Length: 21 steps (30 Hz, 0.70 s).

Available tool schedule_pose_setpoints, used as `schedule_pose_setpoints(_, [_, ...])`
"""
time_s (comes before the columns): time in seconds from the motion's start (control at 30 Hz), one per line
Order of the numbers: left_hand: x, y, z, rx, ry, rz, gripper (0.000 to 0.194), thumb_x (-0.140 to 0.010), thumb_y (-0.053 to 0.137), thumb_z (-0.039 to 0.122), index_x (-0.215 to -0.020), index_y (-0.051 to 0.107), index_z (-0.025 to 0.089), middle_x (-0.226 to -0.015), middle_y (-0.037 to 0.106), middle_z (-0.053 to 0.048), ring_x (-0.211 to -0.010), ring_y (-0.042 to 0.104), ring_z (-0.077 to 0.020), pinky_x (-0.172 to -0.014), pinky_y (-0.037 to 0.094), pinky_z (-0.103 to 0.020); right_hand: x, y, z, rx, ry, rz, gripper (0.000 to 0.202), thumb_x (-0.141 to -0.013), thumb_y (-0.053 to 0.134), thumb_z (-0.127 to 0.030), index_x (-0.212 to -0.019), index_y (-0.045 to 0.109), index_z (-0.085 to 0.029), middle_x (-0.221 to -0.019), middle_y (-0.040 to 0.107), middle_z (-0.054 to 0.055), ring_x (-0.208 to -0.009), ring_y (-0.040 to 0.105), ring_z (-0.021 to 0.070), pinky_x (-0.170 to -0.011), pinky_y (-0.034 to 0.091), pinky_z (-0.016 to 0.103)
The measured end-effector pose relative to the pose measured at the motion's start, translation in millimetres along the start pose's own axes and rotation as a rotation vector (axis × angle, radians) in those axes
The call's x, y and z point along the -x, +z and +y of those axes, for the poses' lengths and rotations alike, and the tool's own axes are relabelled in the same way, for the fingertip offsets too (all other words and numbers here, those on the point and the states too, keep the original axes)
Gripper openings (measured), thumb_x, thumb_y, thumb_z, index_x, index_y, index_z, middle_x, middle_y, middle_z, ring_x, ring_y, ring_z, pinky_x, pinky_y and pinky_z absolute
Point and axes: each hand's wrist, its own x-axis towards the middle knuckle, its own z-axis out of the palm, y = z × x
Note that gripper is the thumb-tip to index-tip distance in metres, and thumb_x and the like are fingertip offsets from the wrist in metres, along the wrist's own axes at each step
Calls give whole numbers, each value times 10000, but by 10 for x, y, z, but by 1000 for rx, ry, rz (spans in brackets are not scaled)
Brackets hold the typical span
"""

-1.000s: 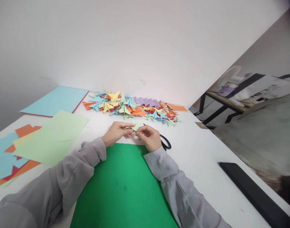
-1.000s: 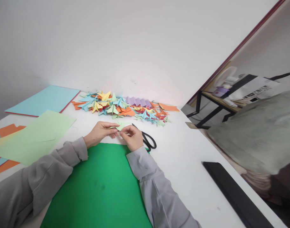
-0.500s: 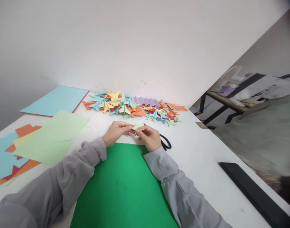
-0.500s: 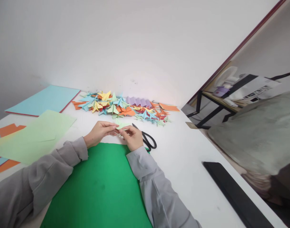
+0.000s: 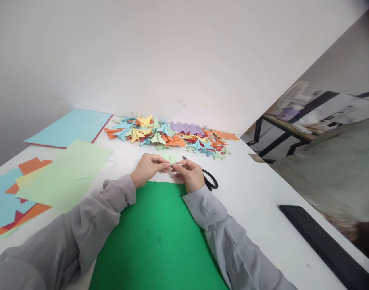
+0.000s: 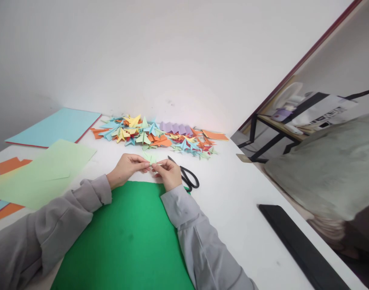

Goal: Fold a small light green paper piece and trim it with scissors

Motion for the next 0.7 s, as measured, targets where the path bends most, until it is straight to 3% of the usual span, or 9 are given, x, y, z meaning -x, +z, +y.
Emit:
schedule_pose_setpoints(0.3, [-3, 16, -8, 83, -44, -16, 184, -588, 661, 170, -623, 491, 110, -518, 612, -31, -509, 598, -131, -492, 461, -227, -16, 3, 21, -59, 34, 8, 225, -486, 740, -256, -533, 545, -155, -432, 600, -15, -374, 511, 93, -372, 393, 189])
schedule_pose_setpoints(0.7, [-17, 27, 5, 132, -74, -24, 224, -585, 640, 109, -646, 426, 137, -476, 587, -6, -459, 584, -132, -455, 444, -222, -17, 18, 25, -65, 44, 39, 233, -464, 747, -248, -501, 539, -152, -407, 590, -20, -334, 487, 84, -352, 372, 189])
